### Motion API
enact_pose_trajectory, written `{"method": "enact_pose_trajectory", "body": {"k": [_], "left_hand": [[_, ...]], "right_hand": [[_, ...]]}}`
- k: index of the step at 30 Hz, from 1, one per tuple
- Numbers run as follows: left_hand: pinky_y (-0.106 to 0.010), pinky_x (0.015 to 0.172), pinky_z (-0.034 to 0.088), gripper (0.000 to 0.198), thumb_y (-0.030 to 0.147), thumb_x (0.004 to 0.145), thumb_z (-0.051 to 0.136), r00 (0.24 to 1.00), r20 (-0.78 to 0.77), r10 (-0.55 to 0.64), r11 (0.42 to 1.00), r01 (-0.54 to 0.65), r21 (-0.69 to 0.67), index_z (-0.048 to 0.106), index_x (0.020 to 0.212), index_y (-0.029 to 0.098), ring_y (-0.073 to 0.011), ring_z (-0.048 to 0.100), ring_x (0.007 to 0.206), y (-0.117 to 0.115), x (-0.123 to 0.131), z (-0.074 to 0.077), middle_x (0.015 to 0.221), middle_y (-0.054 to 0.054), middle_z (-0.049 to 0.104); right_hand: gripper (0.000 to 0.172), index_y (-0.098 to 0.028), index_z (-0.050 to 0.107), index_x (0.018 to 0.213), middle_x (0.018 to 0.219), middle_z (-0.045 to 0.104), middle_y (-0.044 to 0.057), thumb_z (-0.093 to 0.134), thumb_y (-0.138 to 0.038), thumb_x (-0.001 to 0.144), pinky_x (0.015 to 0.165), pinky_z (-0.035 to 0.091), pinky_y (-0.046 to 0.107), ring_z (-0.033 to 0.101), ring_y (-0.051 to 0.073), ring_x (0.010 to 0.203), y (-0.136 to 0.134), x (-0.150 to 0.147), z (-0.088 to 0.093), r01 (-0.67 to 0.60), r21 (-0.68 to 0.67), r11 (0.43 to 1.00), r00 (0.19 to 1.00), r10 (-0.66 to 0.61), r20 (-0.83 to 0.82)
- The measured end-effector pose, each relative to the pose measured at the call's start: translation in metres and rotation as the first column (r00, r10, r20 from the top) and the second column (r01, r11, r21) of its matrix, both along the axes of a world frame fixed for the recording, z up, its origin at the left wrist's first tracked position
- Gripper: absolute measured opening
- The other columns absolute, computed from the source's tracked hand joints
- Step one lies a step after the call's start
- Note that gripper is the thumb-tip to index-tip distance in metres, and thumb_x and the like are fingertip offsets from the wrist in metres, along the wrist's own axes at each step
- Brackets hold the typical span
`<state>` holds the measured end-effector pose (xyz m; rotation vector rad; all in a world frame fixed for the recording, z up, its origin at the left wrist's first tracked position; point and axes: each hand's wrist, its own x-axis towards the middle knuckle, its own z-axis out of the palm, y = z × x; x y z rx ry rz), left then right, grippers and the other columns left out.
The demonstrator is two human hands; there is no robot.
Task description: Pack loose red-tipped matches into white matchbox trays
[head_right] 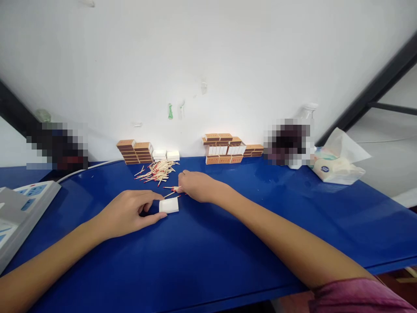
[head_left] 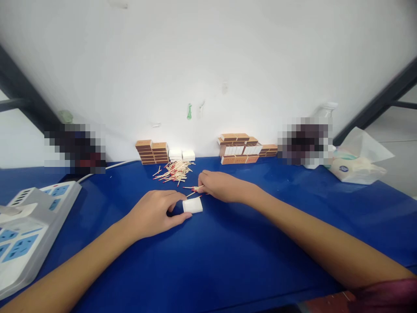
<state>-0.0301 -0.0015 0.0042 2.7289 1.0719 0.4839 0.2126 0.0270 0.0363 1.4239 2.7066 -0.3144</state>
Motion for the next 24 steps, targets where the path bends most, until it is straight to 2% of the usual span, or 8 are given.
{"method": "enact_pose_trajectory", "body": {"k": [8, 14, 20, 24], "left_hand": [[-0.026, 0.058, 0.035, 0.027, 0.044, 0.094, 0.068, 1.000, 0.003, -0.007, 1.000, 0.007, 0.014, 0.072, 0.113, 0.025, -0.0123, 0.055, 0.059, -0.001, -0.001, -0.001, 0.070, 0.004, 0.061], [-0.026, 0.059, 0.036, 0.028, 0.045, 0.094, 0.068, 1.000, 0.002, 0.005, 0.999, -0.005, 0.037, 0.073, 0.113, 0.025, -0.0124, 0.056, 0.059, 0.000, -0.001, 0.000, 0.070, 0.004, 0.062], [-0.027, 0.059, 0.035, 0.030, 0.050, 0.095, 0.067, 0.997, 0.002, 0.074, 0.993, -0.074, 0.087, 0.073, 0.111, 0.026, -0.0132, 0.057, 0.060, 0.003, -0.005, -0.004, 0.069, 0.005, 0.061], [-0.027, 0.059, 0.034, 0.029, 0.049, 0.093, 0.068, 0.993, -0.002, 0.119, 0.990, -0.118, 0.077, 0.073, 0.109, 0.026, -0.0137, 0.058, 0.060, 0.005, -0.005, -0.005, 0.069, 0.005, 0.061]], "right_hand": [[0.023, -0.010, 0.062, 0.110, 0.118, 0.067, 0.016, 0.049, -0.029, 0.109, 0.079, 0.045, 0.027, 0.065, 0.020, 0.093, -0.001, 0.001, 0.002, -0.020, 0.000, 1.000, 1.000, 0.020, 0.014], [0.021, -0.011, 0.061, 0.108, 0.116, 0.068, 0.016, 0.050, -0.028, 0.109, 0.077, 0.044, 0.027, 0.066, 0.020, 0.092, 0.000, 0.004, 0.004, 0.020, -0.002, 1.000, 1.000, -0.020, 0.009], [0.014, -0.013, 0.060, 0.104, 0.113, 0.068, 0.014, 0.054, -0.025, 0.107, 0.076, 0.044, 0.028, 0.065, 0.020, 0.092, 0.003, 0.011, 0.006, 0.029, 0.030, 0.999, 0.999, -0.028, -0.041], [0.013, -0.015, 0.059, 0.099, 0.107, 0.068, 0.012, 0.053, -0.023, 0.106, 0.069, 0.042, 0.028, 0.062, 0.017, 0.081, -0.003, 0.012, 0.016, 0.034, 0.032, 0.999, 0.996, -0.031, -0.086]]}}
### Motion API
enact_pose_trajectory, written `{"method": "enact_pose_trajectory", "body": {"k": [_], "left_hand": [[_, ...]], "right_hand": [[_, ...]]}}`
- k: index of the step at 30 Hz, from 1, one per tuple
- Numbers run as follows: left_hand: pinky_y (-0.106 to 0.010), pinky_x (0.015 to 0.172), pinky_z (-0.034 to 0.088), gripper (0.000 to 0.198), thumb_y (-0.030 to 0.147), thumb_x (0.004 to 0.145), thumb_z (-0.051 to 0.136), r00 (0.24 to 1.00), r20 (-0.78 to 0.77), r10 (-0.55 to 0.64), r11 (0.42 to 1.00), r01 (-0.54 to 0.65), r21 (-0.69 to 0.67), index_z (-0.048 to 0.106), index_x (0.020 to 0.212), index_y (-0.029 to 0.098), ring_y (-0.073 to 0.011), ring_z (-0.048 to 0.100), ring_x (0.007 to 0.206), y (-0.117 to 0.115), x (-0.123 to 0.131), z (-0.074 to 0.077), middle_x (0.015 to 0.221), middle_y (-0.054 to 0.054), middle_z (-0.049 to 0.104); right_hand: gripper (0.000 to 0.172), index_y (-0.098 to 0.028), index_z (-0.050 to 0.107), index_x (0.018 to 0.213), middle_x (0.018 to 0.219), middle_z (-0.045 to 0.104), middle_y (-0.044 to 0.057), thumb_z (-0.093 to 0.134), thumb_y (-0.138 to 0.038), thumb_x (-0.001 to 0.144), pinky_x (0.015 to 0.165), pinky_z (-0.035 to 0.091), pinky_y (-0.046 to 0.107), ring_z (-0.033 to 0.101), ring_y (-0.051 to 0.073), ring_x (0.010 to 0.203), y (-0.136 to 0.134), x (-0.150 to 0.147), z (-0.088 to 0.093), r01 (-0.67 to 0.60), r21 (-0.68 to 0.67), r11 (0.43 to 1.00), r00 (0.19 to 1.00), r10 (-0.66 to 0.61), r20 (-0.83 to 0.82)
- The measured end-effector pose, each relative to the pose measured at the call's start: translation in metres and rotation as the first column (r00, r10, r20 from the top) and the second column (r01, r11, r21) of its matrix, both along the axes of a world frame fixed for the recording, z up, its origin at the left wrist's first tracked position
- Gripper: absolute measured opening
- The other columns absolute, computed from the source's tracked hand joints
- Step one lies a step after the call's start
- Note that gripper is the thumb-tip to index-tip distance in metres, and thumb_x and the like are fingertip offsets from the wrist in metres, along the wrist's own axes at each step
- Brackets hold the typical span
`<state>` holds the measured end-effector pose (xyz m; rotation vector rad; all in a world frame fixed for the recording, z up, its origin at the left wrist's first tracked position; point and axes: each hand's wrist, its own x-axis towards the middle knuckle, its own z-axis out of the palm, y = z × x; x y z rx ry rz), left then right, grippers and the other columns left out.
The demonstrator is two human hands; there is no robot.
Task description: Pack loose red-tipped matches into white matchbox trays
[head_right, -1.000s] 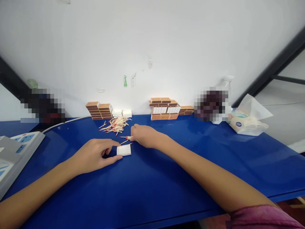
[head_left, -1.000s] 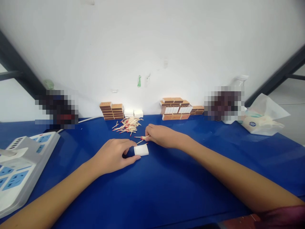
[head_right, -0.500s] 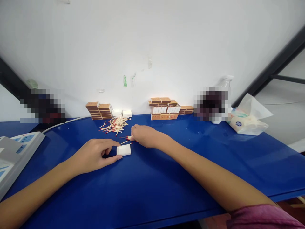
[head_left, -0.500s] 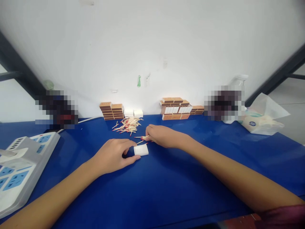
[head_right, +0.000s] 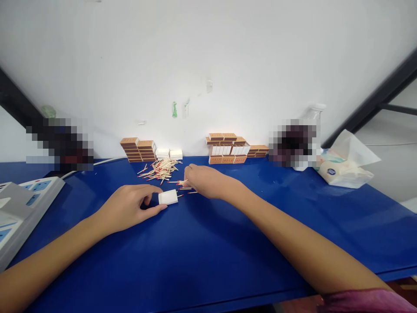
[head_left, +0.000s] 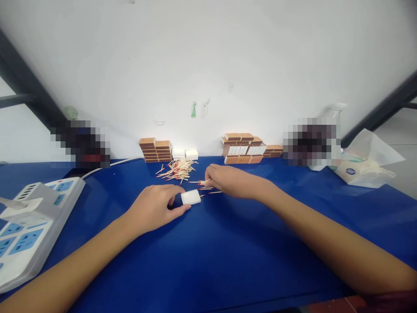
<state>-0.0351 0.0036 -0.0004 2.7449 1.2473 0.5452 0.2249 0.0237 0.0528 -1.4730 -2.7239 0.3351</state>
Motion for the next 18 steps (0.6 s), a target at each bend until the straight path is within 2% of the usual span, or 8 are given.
{"method": "enact_pose_trajectory", "body": {"k": [6, 13, 18], "left_hand": [[-0.027, 0.058, 0.034, 0.027, 0.048, 0.093, 0.068, 1.000, -0.005, 0.017, 1.000, -0.017, -0.026, 0.073, 0.108, 0.025, -0.0148, 0.059, 0.063, -0.001, 0.000, 0.003, 0.070, 0.004, 0.063], [-0.028, 0.060, 0.037, 0.026, 0.046, 0.093, 0.068, 1.000, 0.012, -0.024, 1.000, 0.024, 0.014, 0.072, 0.105, 0.023, -0.0142, 0.059, 0.064, -0.002, 0.001, 0.002, 0.077, 0.002, 0.066], [-0.028, 0.061, 0.039, 0.028, 0.048, 0.095, 0.065, 0.998, 0.020, -0.064, 0.998, 0.064, 0.007, 0.071, 0.101, 0.022, -0.0137, 0.058, 0.064, -0.005, 0.004, 0.002, 0.082, 0.001, 0.068]], "right_hand": [[0.013, -0.014, 0.060, 0.099, 0.103, 0.067, 0.010, 0.054, -0.024, 0.106, 0.066, 0.040, 0.028, 0.059, 0.016, 0.074, -0.015, -0.006, 0.008, -0.074, 0.018, 0.997, 0.997, 0.074, 0.018], [0.015, -0.010, 0.063, 0.112, 0.110, 0.066, 0.014, 0.053, -0.020, 0.106, 0.076, 0.045, 0.032, 0.064, 0.022, 0.091, -0.027, -0.022, -0.002, -0.224, 0.087, 0.971, 0.956, 0.202, 0.215], [0.018, -0.010, 0.063, 0.114, 0.112, 0.065, 0.013, 0.052, -0.022, 0.107, 0.077, 0.046, 0.033, 0.064, 0.022, 0.091, -0.028, -0.027, -0.007, -0.240, 0.102, 0.965, 0.957, 0.217, 0.191]]}}
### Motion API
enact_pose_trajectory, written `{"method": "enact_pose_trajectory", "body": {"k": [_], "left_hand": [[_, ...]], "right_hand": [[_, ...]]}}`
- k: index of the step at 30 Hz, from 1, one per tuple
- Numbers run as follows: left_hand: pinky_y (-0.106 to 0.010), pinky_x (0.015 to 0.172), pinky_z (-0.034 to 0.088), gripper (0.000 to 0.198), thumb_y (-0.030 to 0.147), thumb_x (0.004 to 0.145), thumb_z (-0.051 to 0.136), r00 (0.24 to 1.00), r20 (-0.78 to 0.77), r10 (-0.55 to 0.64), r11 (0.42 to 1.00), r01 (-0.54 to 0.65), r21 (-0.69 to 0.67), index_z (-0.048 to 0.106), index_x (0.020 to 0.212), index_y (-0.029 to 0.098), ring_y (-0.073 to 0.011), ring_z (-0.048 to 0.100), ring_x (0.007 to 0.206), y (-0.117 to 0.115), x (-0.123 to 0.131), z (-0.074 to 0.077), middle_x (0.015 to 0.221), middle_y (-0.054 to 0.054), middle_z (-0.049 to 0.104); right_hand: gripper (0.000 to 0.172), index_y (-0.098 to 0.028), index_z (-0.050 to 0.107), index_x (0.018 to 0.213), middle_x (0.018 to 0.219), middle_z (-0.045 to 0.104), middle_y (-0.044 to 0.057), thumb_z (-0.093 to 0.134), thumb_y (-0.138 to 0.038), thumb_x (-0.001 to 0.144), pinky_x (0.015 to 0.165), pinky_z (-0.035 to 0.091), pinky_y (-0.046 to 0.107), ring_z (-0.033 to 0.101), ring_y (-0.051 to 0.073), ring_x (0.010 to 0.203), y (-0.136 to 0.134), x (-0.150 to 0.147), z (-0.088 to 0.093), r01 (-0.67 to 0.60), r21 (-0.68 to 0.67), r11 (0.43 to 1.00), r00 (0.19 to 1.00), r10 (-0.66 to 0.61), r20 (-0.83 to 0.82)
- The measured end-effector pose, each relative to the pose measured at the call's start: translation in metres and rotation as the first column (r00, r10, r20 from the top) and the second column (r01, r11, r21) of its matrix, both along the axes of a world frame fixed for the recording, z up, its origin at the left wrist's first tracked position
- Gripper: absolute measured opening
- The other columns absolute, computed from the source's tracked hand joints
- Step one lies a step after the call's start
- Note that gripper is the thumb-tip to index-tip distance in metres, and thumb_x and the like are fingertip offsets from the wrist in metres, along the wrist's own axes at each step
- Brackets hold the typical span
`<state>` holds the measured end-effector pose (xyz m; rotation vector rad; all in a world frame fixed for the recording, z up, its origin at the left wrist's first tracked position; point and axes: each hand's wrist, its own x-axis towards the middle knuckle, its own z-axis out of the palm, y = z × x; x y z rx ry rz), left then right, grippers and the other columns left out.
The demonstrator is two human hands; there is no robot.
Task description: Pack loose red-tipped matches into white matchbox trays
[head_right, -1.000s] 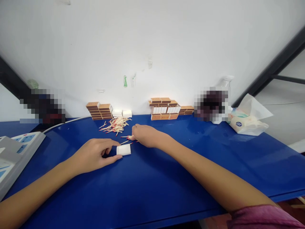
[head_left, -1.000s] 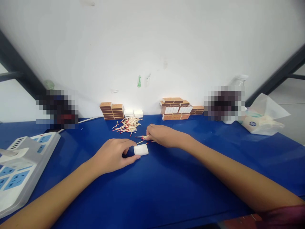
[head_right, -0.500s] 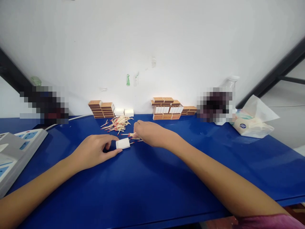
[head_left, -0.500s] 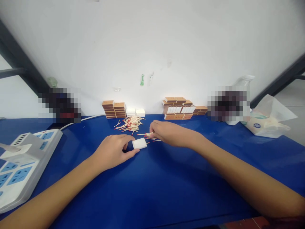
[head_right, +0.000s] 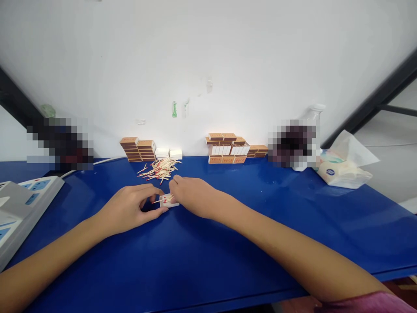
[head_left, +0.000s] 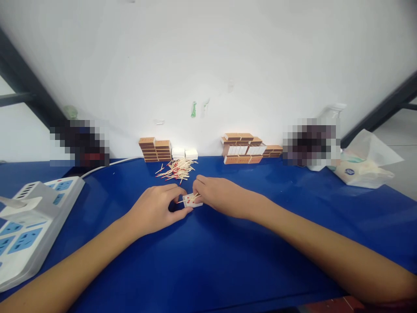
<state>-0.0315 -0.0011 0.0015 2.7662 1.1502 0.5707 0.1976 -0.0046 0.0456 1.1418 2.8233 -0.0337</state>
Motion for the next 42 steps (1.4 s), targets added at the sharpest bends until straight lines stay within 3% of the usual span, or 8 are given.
{"method": "enact_pose_trajectory", "body": {"k": [6, 11, 16, 26, 42], "left_hand": [[-0.027, 0.061, 0.041, 0.027, 0.048, 0.095, 0.065, 1.000, 0.010, -0.004, 1.000, 0.005, -0.008, 0.071, 0.102, 0.022, -0.0132, 0.058, 0.064, -0.001, 0.000, 0.002, 0.082, 0.001, 0.068], [-0.027, 0.062, 0.042, 0.026, 0.046, 0.094, 0.067, 1.000, 0.004, 0.006, 0.999, -0.006, -0.034, 0.071, 0.107, 0.024, -0.0135, 0.059, 0.066, -0.002, 0.002, 0.003, 0.087, 0.001, 0.069], [-0.027, 0.062, 0.041, 0.027, 0.046, 0.094, 0.068, 1.000, 0.001, 0.005, 0.998, -0.005, -0.060, 0.071, 0.109, 0.024, -0.0136, 0.058, 0.066, -0.003, 0.002, 0.004, 0.088, 0.001, 0.069], [-0.026, 0.061, 0.041, 0.026, 0.044, 0.094, 0.067, 0.999, -0.013, -0.030, 0.998, 0.029, -0.057, 0.072, 0.109, 0.023, -0.0125, 0.057, 0.065, -0.002, 0.001, 0.004, 0.086, 0.001, 0.068], [-0.027, 0.062, 0.042, 0.026, 0.045, 0.094, 0.068, 1.000, -0.012, -0.029, 0.999, 0.029, -0.031, 0.072, 0.108, 0.023, -0.0137, 0.059, 0.067, -0.004, 0.004, 0.003, 0.086, 0.001, 0.068]], "right_hand": [[0.013, -0.016, 0.064, 0.111, 0.115, 0.064, 0.008, 0.058, -0.025, 0.105, 0.074, 0.044, 0.030, 0.061, 0.017, 0.085, 0.004, 0.012, 0.009, 0.057, -0.160, 0.986, 0.972, -0.091, -0.216], [0.015, -0.019, 0.066, 0.101, 0.101, 0.067, 0.005, 0.060, -0.033, 0.103, 0.075, 0.043, 0.030, 0.059, 0.017, 0.087, 0.003, 0.038, 0.002, 0.095, -0.216, 0.972, 0.902, -0.175, -0.395], [0.016, -0.019, 0.068, 0.104, 0.104, 0.066, 0.006, 0.068, -0.034, 0.097, 0.077, 0.045, 0.031, 0.060, 0.018, 0.089, 0.000, 0.047, -0.010, 0.101, -0.244, 0.964, 0.910, -0.189, -0.369], [0.010, -0.017, 0.065, 0.099, 0.103, 0.064, 0.006, 0.058, -0.024, 0.102, 0.073, 0.044, 0.028, 0.059, 0.016, 0.081, 0.002, 0.041, -0.024, 0.091, -0.209, 0.974, 0.927, -0.159, -0.338], [0.010, -0.019, 0.060, 0.097, 0.098, 0.070, 0.005, 0.057, -0.024, 0.104, 0.069, 0.037, 0.028, 0.061, 0.017, 0.081, -0.013, 0.029, -0.005, 0.122, -0.093, 0.988, 0.952, -0.143, -0.270]]}}
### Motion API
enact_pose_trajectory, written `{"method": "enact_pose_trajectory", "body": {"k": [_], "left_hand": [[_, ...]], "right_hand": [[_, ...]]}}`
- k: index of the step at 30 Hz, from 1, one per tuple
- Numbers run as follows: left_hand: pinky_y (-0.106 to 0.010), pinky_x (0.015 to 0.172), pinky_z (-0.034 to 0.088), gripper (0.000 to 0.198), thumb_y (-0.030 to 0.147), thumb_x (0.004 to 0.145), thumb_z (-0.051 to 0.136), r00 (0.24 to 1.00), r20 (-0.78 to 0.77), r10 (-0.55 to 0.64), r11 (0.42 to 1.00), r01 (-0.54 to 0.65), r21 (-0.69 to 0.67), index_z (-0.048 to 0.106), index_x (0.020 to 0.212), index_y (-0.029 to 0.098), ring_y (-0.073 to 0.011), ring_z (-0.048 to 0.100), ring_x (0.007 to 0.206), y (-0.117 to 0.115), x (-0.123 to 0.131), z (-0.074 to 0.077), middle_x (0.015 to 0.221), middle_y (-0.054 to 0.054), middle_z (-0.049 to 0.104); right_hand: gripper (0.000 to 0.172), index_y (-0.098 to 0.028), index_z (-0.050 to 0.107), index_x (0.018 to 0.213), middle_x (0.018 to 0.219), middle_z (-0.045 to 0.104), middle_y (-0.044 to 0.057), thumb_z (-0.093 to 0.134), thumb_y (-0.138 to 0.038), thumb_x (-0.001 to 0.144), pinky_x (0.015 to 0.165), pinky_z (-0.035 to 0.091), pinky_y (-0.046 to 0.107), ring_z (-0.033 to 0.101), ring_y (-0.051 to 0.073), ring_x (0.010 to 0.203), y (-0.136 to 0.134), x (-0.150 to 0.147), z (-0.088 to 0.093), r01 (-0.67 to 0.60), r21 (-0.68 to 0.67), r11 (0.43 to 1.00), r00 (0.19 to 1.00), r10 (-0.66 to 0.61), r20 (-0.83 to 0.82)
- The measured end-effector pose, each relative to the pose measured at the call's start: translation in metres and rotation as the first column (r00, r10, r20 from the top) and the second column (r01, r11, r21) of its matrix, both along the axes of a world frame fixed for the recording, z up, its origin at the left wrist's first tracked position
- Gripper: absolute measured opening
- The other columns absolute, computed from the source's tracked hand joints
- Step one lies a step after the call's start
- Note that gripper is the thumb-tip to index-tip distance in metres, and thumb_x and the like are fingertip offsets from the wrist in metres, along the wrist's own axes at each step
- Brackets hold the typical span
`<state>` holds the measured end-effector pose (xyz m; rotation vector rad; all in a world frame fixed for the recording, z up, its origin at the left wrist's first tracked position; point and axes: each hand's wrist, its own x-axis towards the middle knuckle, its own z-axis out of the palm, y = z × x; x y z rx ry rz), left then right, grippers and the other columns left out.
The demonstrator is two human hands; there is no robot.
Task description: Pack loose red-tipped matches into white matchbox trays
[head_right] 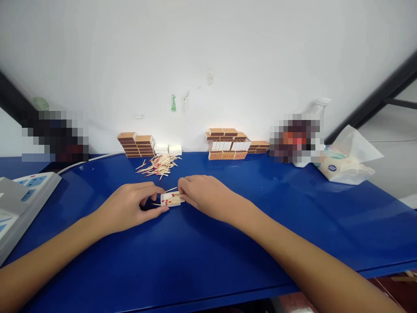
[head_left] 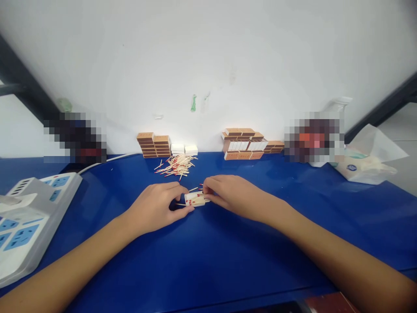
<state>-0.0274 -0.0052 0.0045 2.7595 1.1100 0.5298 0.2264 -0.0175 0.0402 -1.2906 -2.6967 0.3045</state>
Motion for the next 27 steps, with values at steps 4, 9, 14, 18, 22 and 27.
{"method": "enact_pose_trajectory", "body": {"k": [4, 9, 14, 18, 22, 27], "left_hand": [[-0.027, 0.061, 0.041, 0.024, 0.044, 0.095, 0.067, 1.000, 0.003, -0.017, 1.000, 0.017, 0.005, 0.071, 0.106, 0.023, -0.0137, 0.060, 0.067, -0.001, 0.001, 0.000, 0.085, 0.001, 0.067], [-0.027, 0.061, 0.041, 0.025, 0.046, 0.096, 0.065, 1.000, 0.001, -0.024, 1.000, 0.024, 0.018, 0.071, 0.104, 0.022, -0.0138, 0.060, 0.066, -0.002, 0.002, 0.001, 0.084, 0.000, 0.067], [-0.027, 0.061, 0.040, 0.025, 0.045, 0.095, 0.067, 1.000, -0.002, -0.021, 1.000, 0.021, 0.008, 0.071, 0.107, 0.023, -0.0139, 0.059, 0.067, -0.002, 0.001, 0.001, 0.084, 0.001, 0.067], [-0.027, 0.061, 0.040, 0.023, 0.043, 0.095, 0.067, 1.000, -0.011, -0.004, 1.000, 0.004, -0.002, 0.072, 0.107, 0.024, -0.0141, 0.059, 0.068, -0.001, 0.000, 0.001, 0.082, 0.002, 0.065], [-0.028, 0.062, 0.040, 0.024, 0.043, 0.095, 0.067, 1.000, -0.012, -0.012, 1.000, 0.012, -0.001, 0.071, 0.108, 0.023, -0.0142, 0.059, 0.069, 0.000, 0.000, 0.000, 0.084, 0.001, 0.066], [-0.028, 0.061, 0.040, 0.024, 0.043, 0.096, 0.067, 0.999, -0.011, -0.031, 1.000, 0.031, 0.003, 0.071, 0.107, 0.022, -0.0140, 0.059, 0.068, -0.001, 0.000, 0.001, 0.086, 0.001, 0.067]], "right_hand": [[0.009, -0.019, 0.061, 0.097, 0.098, 0.070, 0.004, 0.059, -0.024, 0.104, 0.070, 0.037, 0.028, 0.061, 0.016, 0.082, 0.000, -0.003, -0.003, -0.021, -0.023, 1.000, 0.997, 0.019, -0.070], [0.009, -0.019, 0.064, 0.100, 0.102, 0.069, 0.005, 0.059, -0.025, 0.104, 0.070, 0.037, 0.028, 0.061, 0.016, 0.081, 0.001, -0.006, -0.008, -0.028, -0.009, 1.000, 0.996, 0.027, -0.084], [0.010, -0.020, 0.063, 0.102, 0.101, 0.070, 0.005, 0.063, -0.030, 0.101, 0.069, 0.037, 0.028, 0.062, 0.017, 0.082, 0.000, 0.003, -0.001, -0.010, 0.006, 1.000, 0.995, 0.011, -0.095], [0.020, -0.020, 0.064, 0.092, 0.091, 0.072, 0.004, 0.071, -0.038, 0.096, 0.064, 0.034, 0.028, 0.060, 0.017, 0.075, -0.001, 0.007, 0.002, 0.015, -0.055, 0.998, 1.000, -0.016, -0.009], [0.018, -0.019, 0.064, 0.086, 0.093, 0.073, 0.004, 0.064, -0.029, 0.101, 0.067, 0.035, 0.028, 0.061, 0.017, 0.077, -0.001, 0.001, -0.002, -0.014, -0.104, 0.994, 1.000, 0.015, 0.003], [0.016, -0.019, 0.064, 0.088, 0.094, 0.072, 0.003, 0.066, -0.030, 0.100, 0.067, 0.036, 0.028, 0.061, 0.016, 0.078, 0.002, 0.000, -0.007, -0.024, -0.094, 0.995, 0.998, 0.017, -0.067]]}}
